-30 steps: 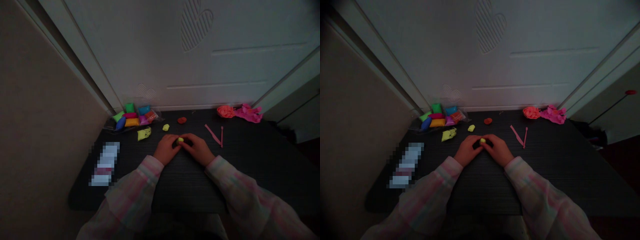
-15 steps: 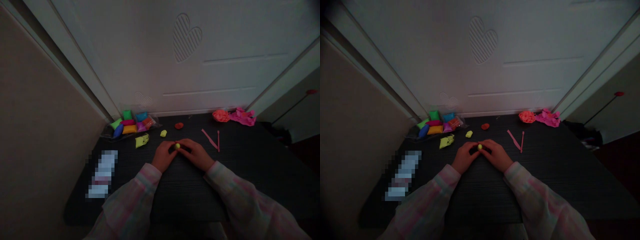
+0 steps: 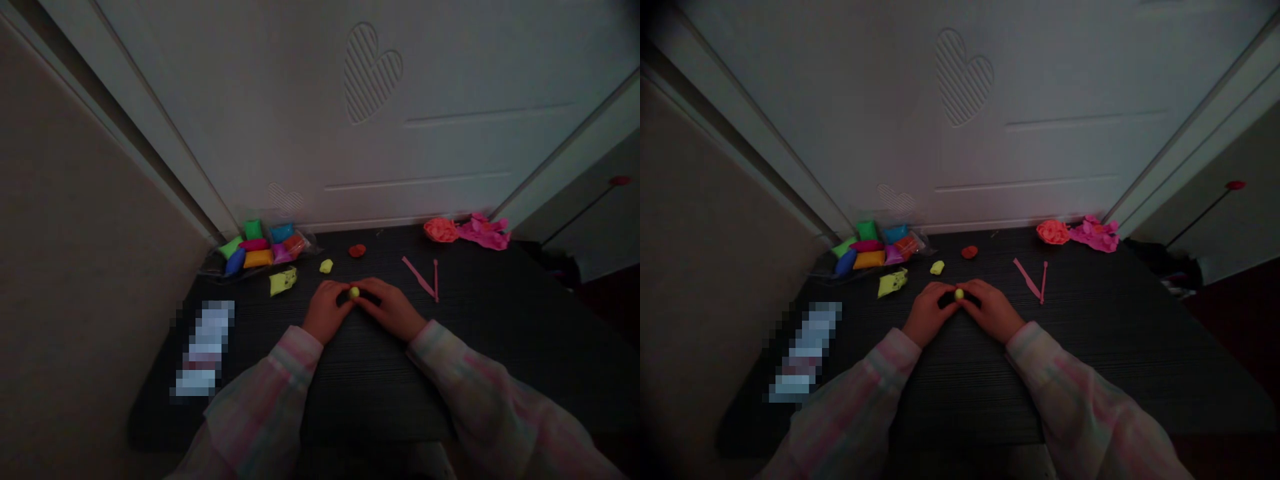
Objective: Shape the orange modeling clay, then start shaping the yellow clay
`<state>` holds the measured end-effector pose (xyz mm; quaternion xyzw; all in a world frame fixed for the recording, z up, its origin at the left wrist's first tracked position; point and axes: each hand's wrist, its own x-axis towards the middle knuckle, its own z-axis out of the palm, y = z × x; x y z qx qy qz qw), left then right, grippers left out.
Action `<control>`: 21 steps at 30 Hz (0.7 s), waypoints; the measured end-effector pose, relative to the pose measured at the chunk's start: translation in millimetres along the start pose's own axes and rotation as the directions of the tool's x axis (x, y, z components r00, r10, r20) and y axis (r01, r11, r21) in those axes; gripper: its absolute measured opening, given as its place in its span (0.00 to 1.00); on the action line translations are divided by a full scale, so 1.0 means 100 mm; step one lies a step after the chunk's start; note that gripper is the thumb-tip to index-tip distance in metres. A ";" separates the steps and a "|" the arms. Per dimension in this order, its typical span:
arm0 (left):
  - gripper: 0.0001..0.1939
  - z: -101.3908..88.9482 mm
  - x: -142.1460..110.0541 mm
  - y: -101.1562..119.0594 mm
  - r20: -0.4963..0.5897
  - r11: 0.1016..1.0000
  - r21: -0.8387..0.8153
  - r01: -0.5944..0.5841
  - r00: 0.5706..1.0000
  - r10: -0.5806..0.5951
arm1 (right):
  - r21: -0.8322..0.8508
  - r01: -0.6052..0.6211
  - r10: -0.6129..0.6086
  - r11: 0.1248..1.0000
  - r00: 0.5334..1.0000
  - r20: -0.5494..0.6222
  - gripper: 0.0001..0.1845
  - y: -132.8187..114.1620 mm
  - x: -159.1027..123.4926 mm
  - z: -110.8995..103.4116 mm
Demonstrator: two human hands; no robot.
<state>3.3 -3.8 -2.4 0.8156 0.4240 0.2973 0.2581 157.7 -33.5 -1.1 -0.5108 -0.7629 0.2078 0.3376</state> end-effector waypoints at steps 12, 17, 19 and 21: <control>0.14 -0.03 0.01 0.00 0.070 0.999 -0.006 0.039 0.997 -0.039 | 0.033 -0.005 0.006 0.999 1.000 -0.024 0.11 -0.06 0.01 -0.02; 0.14 -0.07 0.03 0.01 0.093 0.984 -0.136 0.117 0.990 -0.105 | 0.095 -0.043 0.047 0.995 0.998 -0.047 0.14 -0.05 0.01 -0.04; 0.13 -0.07 0.03 0.01 0.099 0.964 -0.204 0.171 0.983 -0.153 | 0.112 -0.037 0.043 0.993 0.998 -0.045 0.14 -0.04 0.01 -0.04; 0.13 -0.06 0.03 0.01 0.106 0.947 -0.254 0.198 0.979 -0.176 | 0.131 -0.028 0.034 0.991 0.998 -0.044 0.14 -0.03 0.01 -0.03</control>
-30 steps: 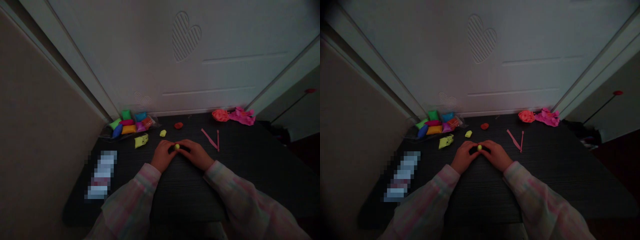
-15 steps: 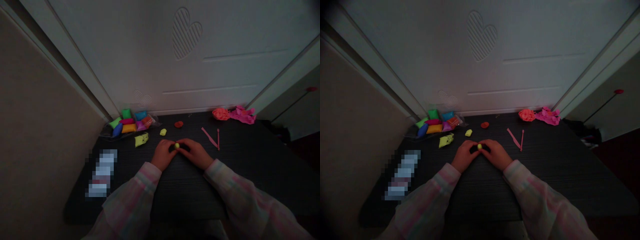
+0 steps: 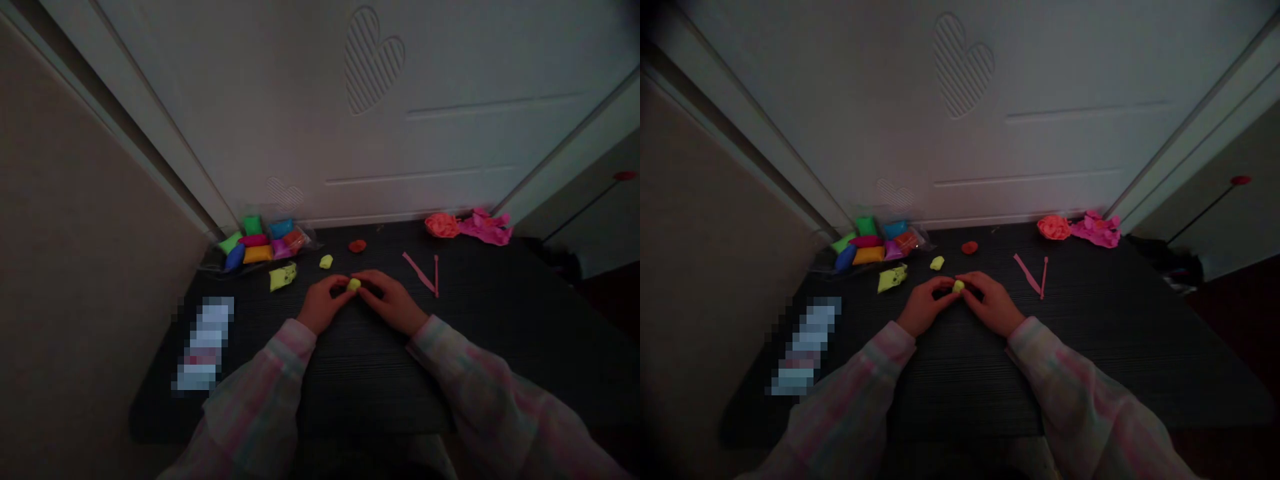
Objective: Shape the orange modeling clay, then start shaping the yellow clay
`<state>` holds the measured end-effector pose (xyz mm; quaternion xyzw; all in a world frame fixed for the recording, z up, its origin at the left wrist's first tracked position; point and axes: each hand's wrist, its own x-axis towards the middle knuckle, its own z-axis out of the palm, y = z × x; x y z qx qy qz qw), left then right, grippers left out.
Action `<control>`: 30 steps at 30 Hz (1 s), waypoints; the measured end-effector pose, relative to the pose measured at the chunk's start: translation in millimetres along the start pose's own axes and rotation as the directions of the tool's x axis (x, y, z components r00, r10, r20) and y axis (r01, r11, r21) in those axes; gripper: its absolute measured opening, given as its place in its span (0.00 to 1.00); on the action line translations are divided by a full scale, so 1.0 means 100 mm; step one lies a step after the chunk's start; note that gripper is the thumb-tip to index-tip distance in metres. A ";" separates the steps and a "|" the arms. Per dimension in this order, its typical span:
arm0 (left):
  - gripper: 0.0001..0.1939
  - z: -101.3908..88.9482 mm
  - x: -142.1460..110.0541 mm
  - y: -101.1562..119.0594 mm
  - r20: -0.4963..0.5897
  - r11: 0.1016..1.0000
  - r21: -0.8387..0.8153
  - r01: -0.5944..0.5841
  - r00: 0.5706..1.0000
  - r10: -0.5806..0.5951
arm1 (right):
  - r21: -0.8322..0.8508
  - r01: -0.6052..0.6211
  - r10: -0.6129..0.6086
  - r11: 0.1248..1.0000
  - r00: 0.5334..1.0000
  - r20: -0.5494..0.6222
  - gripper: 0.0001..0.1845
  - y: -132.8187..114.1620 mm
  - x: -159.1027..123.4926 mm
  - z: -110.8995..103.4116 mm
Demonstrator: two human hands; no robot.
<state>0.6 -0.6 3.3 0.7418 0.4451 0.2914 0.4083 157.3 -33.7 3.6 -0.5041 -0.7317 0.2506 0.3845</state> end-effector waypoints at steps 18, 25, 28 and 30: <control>0.14 0.04 -0.02 0.02 -0.008 0.996 -0.088 -0.032 0.999 0.031 | -0.079 0.043 -0.049 0.996 0.996 -0.074 0.12 -0.04 -0.01 0.00; 0.12 0.07 -0.03 -0.01 -0.013 0.987 -0.162 0.003 1.000 -0.006 | -0.108 0.033 -0.041 0.994 0.996 -0.080 0.13 -0.05 -0.02 0.01; 0.12 0.08 -0.03 -0.02 -0.007 0.973 -0.229 0.033 0.999 -0.035 | -0.073 -0.020 0.014 0.997 0.996 -0.089 0.13 -0.05 -0.02 0.01; 0.13 0.09 -0.02 -0.01 0.014 0.943 -0.326 0.067 0.998 -0.066 | -0.037 -0.056 0.053 0.998 0.994 -0.095 0.12 -0.04 -0.02 0.01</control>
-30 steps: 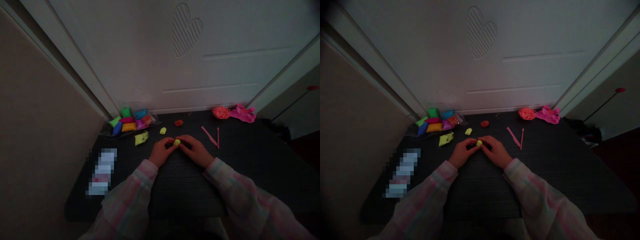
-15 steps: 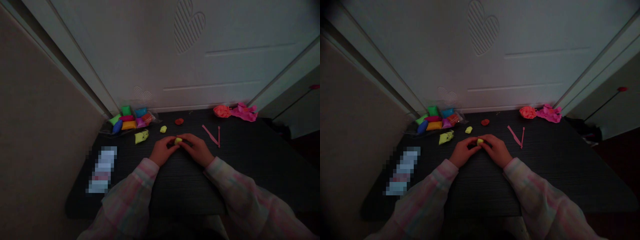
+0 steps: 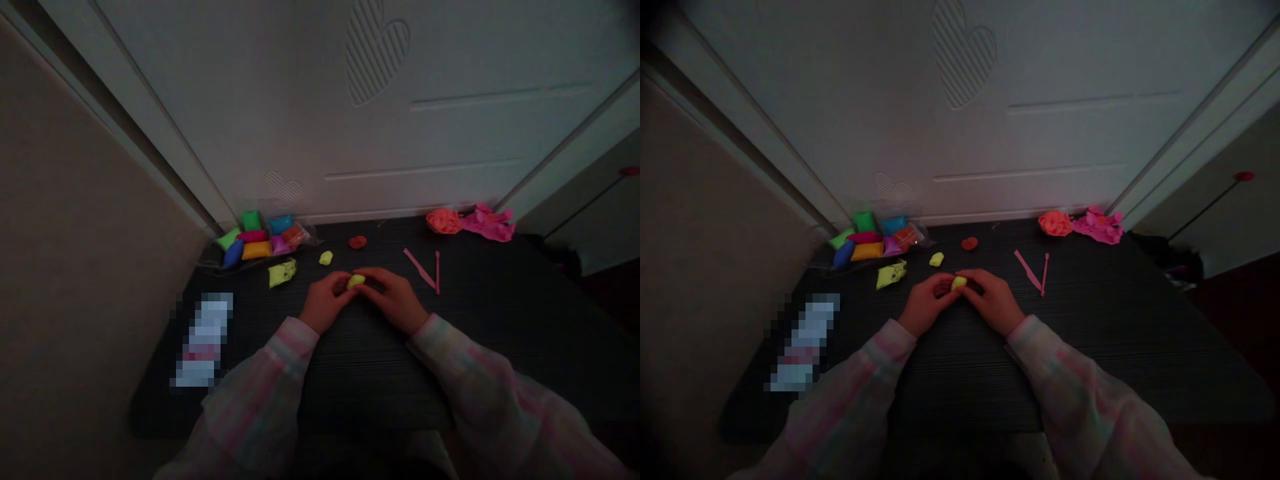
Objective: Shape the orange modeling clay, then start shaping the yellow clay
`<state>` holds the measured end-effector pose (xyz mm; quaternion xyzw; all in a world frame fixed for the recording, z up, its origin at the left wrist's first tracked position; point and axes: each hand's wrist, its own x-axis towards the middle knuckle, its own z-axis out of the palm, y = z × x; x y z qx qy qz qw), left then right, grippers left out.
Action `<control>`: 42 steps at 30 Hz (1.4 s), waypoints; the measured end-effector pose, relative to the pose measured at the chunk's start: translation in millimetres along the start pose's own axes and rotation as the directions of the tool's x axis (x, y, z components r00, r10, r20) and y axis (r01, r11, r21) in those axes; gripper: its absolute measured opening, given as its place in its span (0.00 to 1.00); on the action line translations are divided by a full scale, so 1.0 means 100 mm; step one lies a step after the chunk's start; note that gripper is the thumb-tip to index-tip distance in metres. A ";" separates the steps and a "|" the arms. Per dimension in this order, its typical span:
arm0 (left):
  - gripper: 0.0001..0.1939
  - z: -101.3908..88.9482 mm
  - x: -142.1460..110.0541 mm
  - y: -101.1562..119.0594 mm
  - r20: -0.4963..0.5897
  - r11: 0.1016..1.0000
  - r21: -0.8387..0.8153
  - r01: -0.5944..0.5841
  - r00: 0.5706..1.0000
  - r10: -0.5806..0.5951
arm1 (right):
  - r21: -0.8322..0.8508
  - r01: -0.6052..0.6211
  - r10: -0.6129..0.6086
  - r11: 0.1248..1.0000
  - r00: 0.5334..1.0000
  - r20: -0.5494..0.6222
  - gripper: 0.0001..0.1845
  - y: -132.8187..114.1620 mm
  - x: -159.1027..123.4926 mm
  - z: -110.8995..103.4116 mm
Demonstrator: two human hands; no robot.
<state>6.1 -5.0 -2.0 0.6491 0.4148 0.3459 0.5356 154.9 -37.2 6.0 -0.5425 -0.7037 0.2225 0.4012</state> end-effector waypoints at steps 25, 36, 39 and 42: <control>0.12 -0.17 0.03 0.06 0.065 0.937 0.336 -0.091 0.995 0.073 | -0.082 0.063 -0.052 0.995 0.991 0.127 0.12 0.05 0.00 0.01; 0.12 -0.21 0.04 0.09 0.124 0.904 0.416 -0.098 0.991 0.050 | -0.109 0.073 -0.054 0.991 0.984 0.167 0.13 0.04 0.00 0.02; 0.13 -0.20 0.03 0.09 0.116 0.916 0.387 -0.101 0.991 0.061 | -0.104 0.059 -0.040 0.993 0.985 0.169 0.15 0.03 0.00 0.04; 0.16 -0.17 0.03 0.06 0.060 0.947 0.310 -0.088 0.996 0.073 | -0.088 0.061 -0.047 0.994 0.986 0.157 0.18 0.03 -0.01 0.07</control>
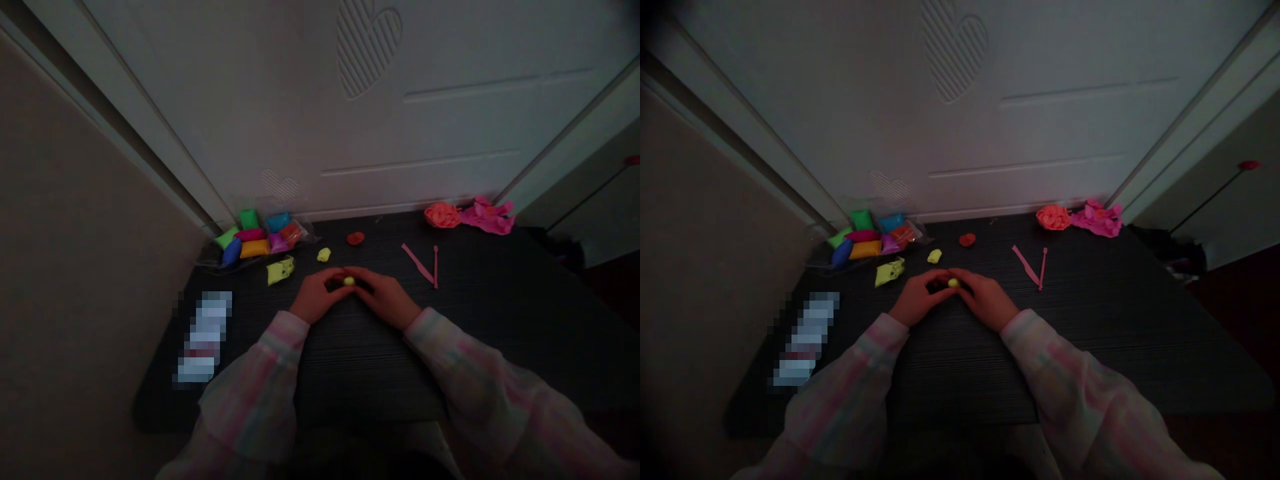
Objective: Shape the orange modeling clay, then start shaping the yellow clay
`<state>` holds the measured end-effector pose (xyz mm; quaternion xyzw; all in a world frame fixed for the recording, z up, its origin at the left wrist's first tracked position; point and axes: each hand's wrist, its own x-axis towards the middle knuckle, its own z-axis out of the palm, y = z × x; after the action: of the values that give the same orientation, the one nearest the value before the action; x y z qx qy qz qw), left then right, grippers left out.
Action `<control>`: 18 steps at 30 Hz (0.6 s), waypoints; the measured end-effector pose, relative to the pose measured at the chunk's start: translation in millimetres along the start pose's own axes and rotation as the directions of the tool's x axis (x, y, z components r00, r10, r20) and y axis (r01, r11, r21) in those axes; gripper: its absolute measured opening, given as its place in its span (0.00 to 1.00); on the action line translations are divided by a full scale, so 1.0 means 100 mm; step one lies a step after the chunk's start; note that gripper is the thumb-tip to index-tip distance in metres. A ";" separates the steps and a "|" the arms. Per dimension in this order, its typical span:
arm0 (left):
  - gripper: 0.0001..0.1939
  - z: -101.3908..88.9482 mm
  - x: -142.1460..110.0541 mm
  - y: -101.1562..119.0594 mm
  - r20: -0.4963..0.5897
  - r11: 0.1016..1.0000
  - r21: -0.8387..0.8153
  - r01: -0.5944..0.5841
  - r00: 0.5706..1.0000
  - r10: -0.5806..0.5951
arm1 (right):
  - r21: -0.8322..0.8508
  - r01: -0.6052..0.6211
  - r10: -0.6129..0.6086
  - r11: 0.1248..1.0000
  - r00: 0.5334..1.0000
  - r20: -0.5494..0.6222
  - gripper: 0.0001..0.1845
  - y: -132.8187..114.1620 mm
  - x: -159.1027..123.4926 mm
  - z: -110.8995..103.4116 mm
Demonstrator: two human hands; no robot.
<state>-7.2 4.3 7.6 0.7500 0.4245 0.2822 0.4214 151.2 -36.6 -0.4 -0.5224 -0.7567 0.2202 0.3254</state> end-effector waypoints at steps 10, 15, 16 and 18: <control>0.09 0.09 0.01 0.08 0.085 0.455 -0.858 0.238 0.940 -0.332 | 0.003 0.070 -0.067 0.998 0.974 -0.217 0.23 0.01 0.01 -0.05; 0.08 0.11 -0.01 0.10 0.127 0.409 -0.874 0.261 0.937 -0.326 | 0.036 0.064 -0.054 0.997 0.972 -0.230 0.20 0.00 0.02 -0.06; 0.08 0.11 -0.01 0.10 0.121 0.418 -0.871 0.259 0.937 -0.329 | 0.038 0.065 -0.055 0.997 0.974 -0.218 0.19 0.00 0.02 -0.06; 0.08 0.11 -0.01 0.10 0.123 0.427 -0.866 0.262 0.937 -0.326 | 0.032 0.066 -0.059 0.997 0.979 -0.194 0.17 0.01 0.01 -0.06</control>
<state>5.1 -3.5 10.5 0.3369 0.3593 0.4035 0.7711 155.6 -35.4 3.0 -0.5109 -0.7334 0.1725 0.4140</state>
